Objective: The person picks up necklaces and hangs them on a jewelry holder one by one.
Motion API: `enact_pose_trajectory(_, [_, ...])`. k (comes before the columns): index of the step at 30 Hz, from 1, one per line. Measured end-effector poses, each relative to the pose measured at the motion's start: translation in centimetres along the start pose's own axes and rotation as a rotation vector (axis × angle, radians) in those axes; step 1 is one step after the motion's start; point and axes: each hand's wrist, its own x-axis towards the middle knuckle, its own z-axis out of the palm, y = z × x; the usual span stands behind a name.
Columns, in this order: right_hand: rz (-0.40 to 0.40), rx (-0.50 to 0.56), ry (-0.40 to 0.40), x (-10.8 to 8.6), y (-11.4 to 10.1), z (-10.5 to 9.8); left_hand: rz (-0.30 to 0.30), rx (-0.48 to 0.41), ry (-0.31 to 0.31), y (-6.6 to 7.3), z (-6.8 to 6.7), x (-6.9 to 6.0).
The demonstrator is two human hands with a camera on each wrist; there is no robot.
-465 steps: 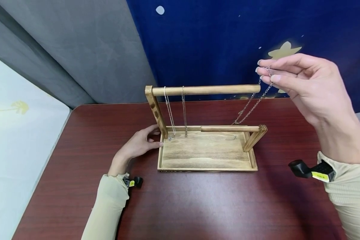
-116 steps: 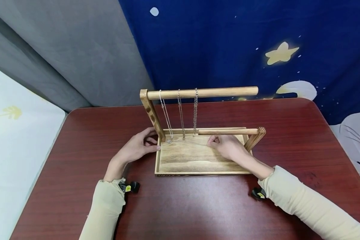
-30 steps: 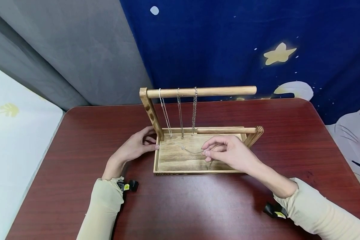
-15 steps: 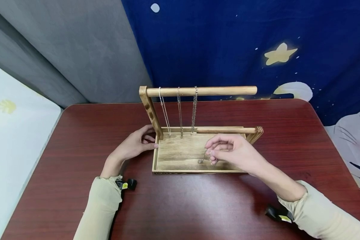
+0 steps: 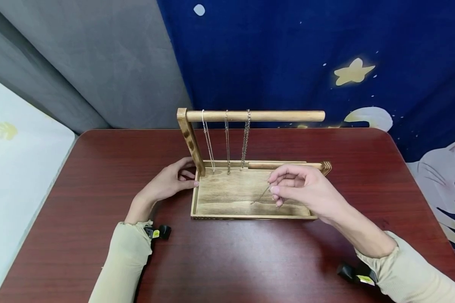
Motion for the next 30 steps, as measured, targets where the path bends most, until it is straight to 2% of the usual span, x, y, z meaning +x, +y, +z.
enact_pose_trajectory(9, [-0.137,0.001,0.040,-0.7,-1.2,-1.1,-0.004,0.017,-0.002,-0.1,-0.1,0.0])
enact_pose_trajectory(13, [-0.170,0.022,0.049,-1.3,-1.8,-1.8,-0.008,0.008,-0.002,0.0,0.0,0.0])
enact_pose_trajectory(25, [-0.194,0.111,0.069,-2.3,-2.7,-3.4,-0.008,-0.017,0.001,0.1,0.1,0.0])
enact_pose_trajectory(30, [-0.199,0.133,0.109,-2.8,-2.9,-3.9,-0.007,-0.021,0.001,0.2,0.0,0.0])
